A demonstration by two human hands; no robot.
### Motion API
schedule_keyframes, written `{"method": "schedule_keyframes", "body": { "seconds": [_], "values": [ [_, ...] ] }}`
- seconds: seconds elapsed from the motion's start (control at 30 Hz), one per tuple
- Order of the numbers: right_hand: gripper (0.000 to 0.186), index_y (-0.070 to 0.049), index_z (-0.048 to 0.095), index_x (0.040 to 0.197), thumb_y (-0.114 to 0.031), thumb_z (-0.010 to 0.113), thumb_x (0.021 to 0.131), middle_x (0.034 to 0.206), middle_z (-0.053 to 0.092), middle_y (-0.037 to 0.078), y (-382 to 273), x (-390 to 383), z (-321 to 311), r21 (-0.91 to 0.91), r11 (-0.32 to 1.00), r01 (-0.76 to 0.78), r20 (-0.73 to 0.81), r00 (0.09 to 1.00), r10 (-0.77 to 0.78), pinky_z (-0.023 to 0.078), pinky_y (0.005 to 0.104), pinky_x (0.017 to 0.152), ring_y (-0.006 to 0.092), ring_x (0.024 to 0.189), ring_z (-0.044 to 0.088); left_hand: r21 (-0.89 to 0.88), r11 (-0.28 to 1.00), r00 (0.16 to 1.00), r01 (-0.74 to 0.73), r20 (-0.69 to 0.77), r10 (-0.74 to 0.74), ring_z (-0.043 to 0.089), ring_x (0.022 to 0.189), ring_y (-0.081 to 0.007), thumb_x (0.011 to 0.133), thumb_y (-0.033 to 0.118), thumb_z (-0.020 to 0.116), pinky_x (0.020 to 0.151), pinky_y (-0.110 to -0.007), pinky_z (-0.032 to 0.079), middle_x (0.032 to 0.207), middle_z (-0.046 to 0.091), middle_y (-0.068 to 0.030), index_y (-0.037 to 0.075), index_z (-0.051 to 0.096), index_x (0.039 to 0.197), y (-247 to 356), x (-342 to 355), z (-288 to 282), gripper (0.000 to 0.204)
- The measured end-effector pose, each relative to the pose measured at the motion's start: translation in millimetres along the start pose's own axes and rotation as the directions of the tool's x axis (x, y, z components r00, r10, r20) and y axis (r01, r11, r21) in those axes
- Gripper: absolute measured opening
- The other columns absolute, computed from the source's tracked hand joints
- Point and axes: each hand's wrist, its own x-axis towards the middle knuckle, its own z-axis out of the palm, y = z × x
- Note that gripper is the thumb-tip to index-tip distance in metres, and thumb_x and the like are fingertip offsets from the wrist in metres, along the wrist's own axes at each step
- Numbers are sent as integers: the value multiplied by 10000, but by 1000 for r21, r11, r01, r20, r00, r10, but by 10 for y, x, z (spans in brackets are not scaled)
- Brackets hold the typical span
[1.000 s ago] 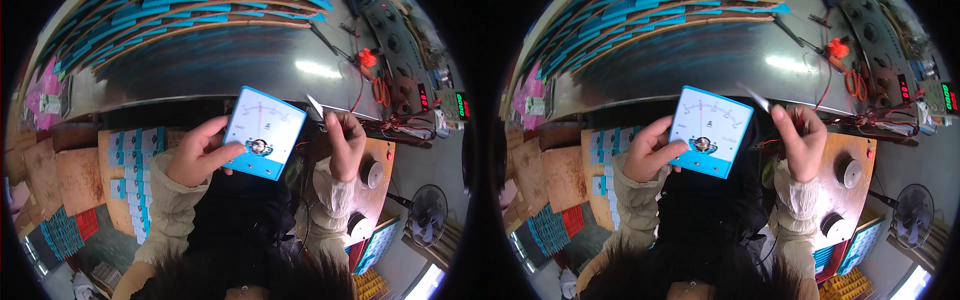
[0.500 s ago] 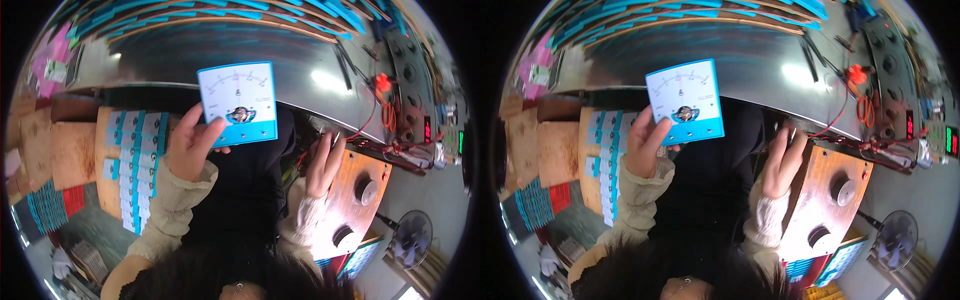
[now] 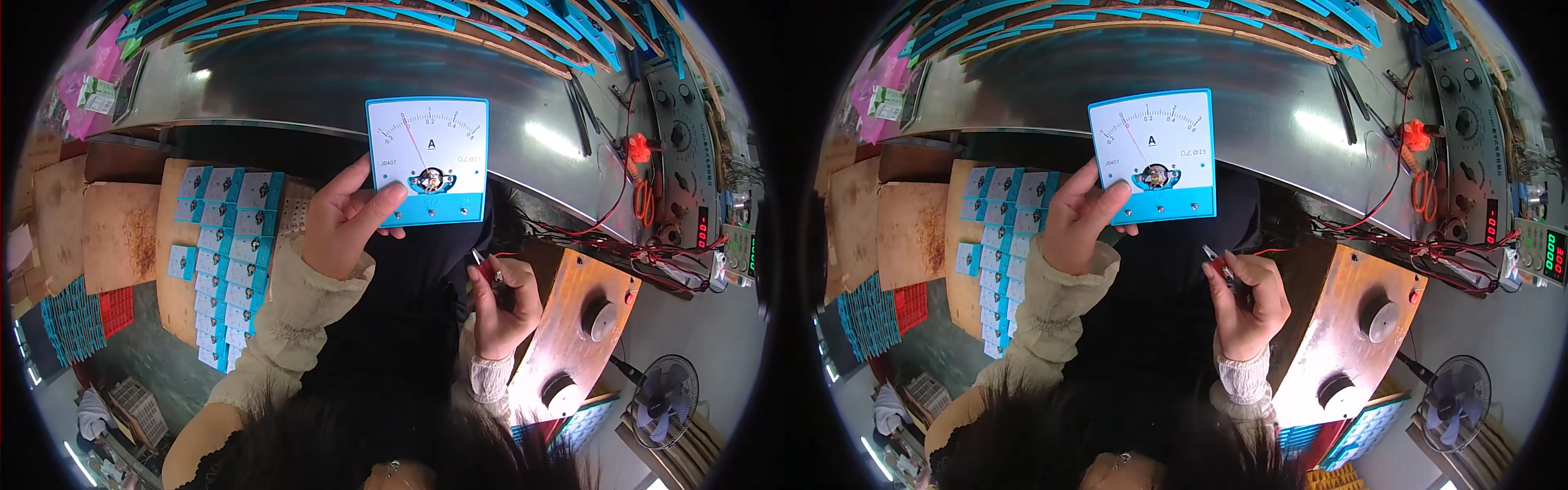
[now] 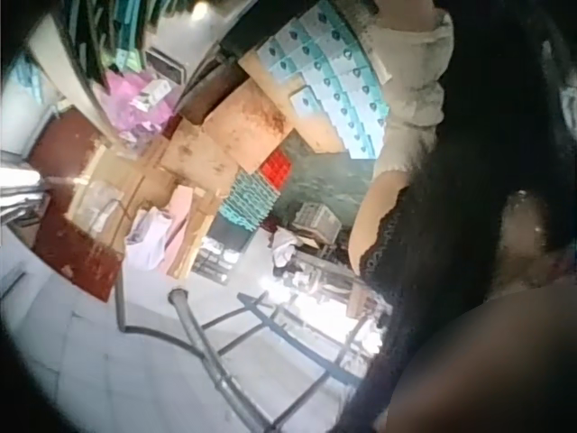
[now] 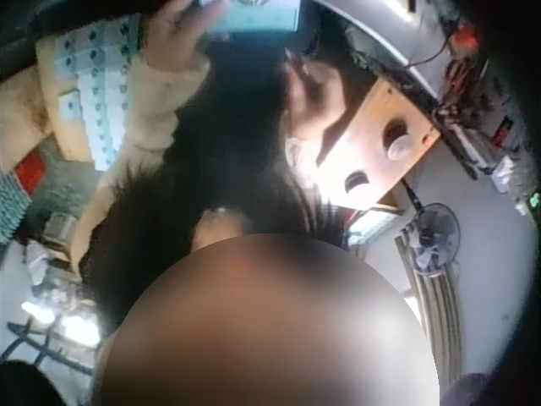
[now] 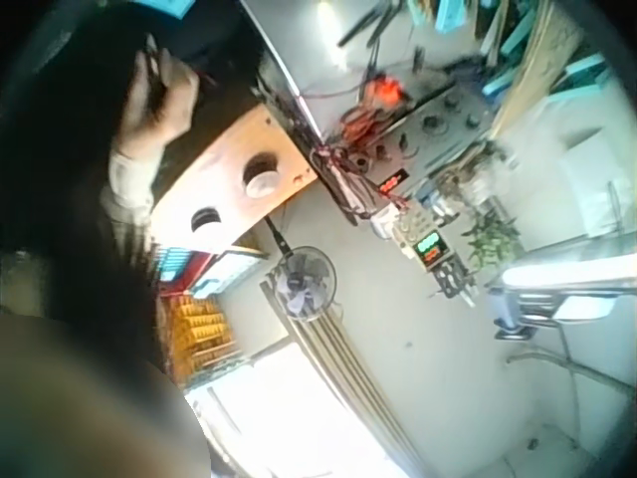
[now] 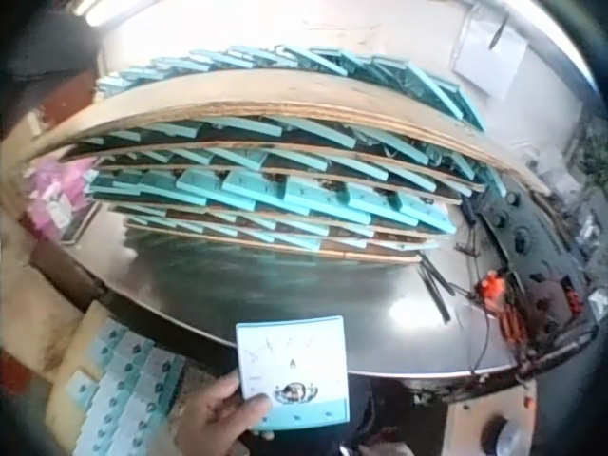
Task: Testing and calibrating analog ammeters using a testing jig, probes, and tweezers at a workbench.
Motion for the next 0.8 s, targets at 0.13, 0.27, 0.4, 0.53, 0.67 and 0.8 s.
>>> {"method": "schedule_keyframes", "body": {
  "seconds": [0.13, 0.27, 0.4, 0.53, 0.67, 0.8],
  "values": [
    [234, 40, 657, 939, 130, 777, 760, 876, 649, 85, -63, 53, 38, 12, 1000, -8, 14, 1000, 8, 488, 253, 730, 139, 778, 619, -37, 999, 1000, 14, 23, -13, 677, 870, -121, 973, 158, 655, 654, -264, 562, 1087, 707, -103, -32, 419, 1469, -8, -14, 64, 582],
    [233, 36, 660, 924, 125, 787, 749, 856, 648, 83, -89, 83, 76, 28, 1000, -10, 4, 1000, 10, 488, 253, 728, 144, 766, 621, -24, 1000, 998, 19, 60, -18, 674, 879, -116, 976, 163, 654, 648, -257, 559, 1097, 702, -96, -24, 410, 1479, -19, 0, 139, 590],
    [219, 30, 656, 896, 126, 784, 748, 821, 633, 70, -109, 109, 52, 52, 998, 19, -8, 1000, -19, 472, 247, 720, 134, 753, 600, -14, 1000, 997, 18, 74, -17, 674, 867, -112, 979, 161, 651, 640, -251, 557, 1091, 702, -95, -32, 413, 1473, -44, 31, 202, 581],
    [198, 36, 657, 856, 110, 800, 741, 781, 636, 60, -90, 132, 63, -4, 1000, 3, -5, 1000, -3, 461, 249, 678, 129, 726, 598, -8, 1000, 998, -22, 64, 23, 673, 832, -110, 978, 158, 653, 641, -250, 552, 1042, 714, -93, -39, 427, 1458, -101, 17, 324, 566],
    [198, 29, 661, 895, 72, 808, 770, 799, 652, 56, -14, 121, 129, -65, 997, -51, -106, 993, 43, 475, 244, 685, 99, 732, 596, 45, 998, 996, -49, 71, 46, 646, 774, -116, 985, 153, 629, 629, -255, 531, 1053, 698, -100, -37, 461, 1427, -137, -17, 455, 509],
    [153, 28, 663, 1039, 39, 689, 889, 861, 669, 74, 27, 82, 22, -55, 998, -11, -96, 995, 6, 494, 239, 696, 110, 759, 622, 51, 999, 996, 15, 91, -20, 633, 749, -126, 994, 153, 606, 631, -271, 522, 1062, 691, -103, -35, 476, 1412, -95, 6, 459, 477]
  ]
}}
